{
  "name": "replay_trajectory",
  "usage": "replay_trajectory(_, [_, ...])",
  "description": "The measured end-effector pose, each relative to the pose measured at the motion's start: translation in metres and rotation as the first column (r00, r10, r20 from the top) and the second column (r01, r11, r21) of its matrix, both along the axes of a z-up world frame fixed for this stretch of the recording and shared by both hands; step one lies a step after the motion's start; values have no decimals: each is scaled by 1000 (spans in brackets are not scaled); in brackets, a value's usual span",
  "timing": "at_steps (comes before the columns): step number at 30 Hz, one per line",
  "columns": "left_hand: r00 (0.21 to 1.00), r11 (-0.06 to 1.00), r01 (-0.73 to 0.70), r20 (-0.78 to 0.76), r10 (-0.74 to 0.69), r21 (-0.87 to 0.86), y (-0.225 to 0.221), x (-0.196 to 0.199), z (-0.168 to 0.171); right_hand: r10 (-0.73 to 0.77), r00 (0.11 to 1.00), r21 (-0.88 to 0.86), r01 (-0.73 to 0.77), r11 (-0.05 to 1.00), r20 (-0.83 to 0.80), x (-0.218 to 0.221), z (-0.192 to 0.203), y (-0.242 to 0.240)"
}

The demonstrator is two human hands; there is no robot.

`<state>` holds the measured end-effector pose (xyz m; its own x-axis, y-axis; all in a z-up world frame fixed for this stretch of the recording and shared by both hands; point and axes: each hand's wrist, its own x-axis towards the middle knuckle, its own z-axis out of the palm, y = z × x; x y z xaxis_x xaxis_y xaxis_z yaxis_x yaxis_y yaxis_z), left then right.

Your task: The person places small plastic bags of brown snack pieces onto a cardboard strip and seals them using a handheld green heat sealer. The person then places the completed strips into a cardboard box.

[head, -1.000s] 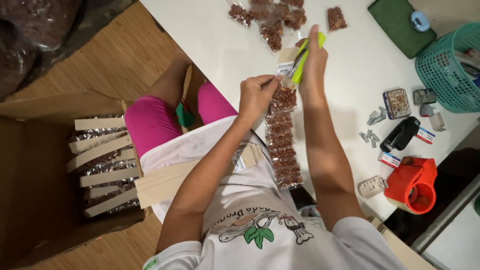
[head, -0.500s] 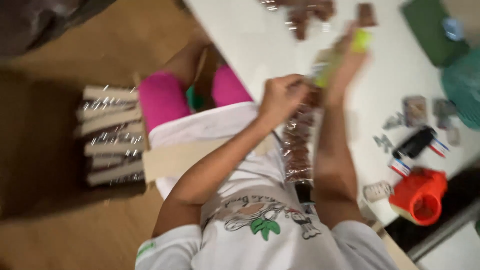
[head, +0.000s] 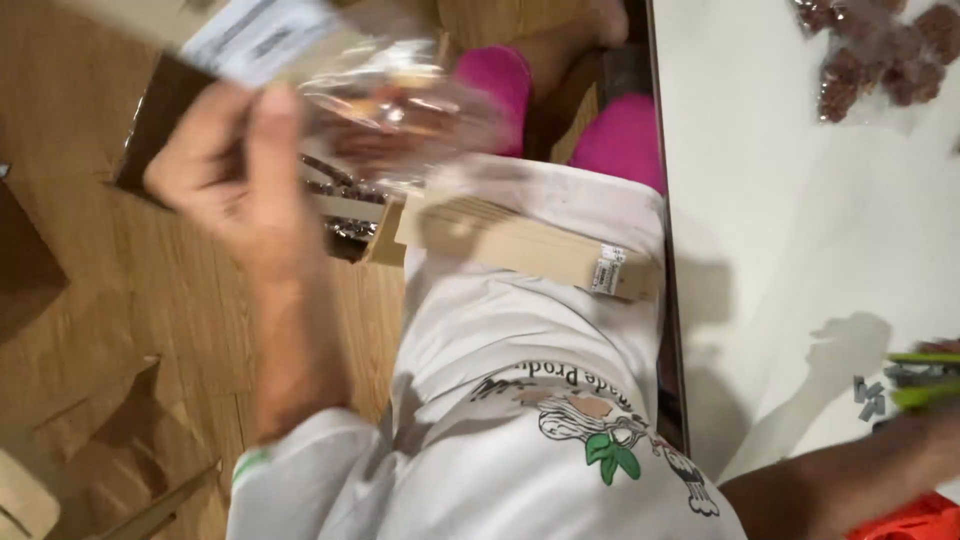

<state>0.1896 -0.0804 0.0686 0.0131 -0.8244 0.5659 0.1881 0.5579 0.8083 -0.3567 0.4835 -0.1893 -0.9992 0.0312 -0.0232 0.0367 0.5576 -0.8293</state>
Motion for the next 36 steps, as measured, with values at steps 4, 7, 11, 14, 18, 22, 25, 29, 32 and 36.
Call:
replay_trajectory(4, [896,991,-78,428,117,-106,-30,53,-75,-12,1000,-325,8,946,-8,124,95,-118])
replay_trajectory(7, [795,990,-4,602,-81,139,-45,54,-134,17,998,-209,-30,978,-65,135,91,-164])
replay_trajectory(11, [711,922,172,604,-360,347,-50,-21,-154,169,971,-202,-134,970,167,156,76,-204])
replay_trajectory(14, [506,939,313,811,-294,145,-73,-116,-172,318,930,-275,-263,925,182,180,76,-230])
replay_trajectory(18, [112,945,317,992,52,-85,-125,-216,-260,338,917,-255,-281,925,214,190,76,-253])
replay_trajectory(22, [-272,946,288,960,-67,148,-135,-263,-232,293,897,-268,-208,941,332,192,83,-269])
replay_trajectory(25, [-223,940,318,973,-53,125,-132,-256,-247,285,894,-264,-198,944,347,190,88,-275])
replay_trajectory(29, [-137,871,490,985,105,-25,-122,-240,-262,274,892,-283,-175,943,359,182,81,-278])
replay_trajectory(32, [-149,849,523,972,184,-80,-115,-240,-261,270,888,-305,-158,939,371,187,102,-282])
replay_trajectory(36, [-190,805,565,922,338,-179,-113,-246,-274,261,874,-388,-92,917,411,181,97,-270])
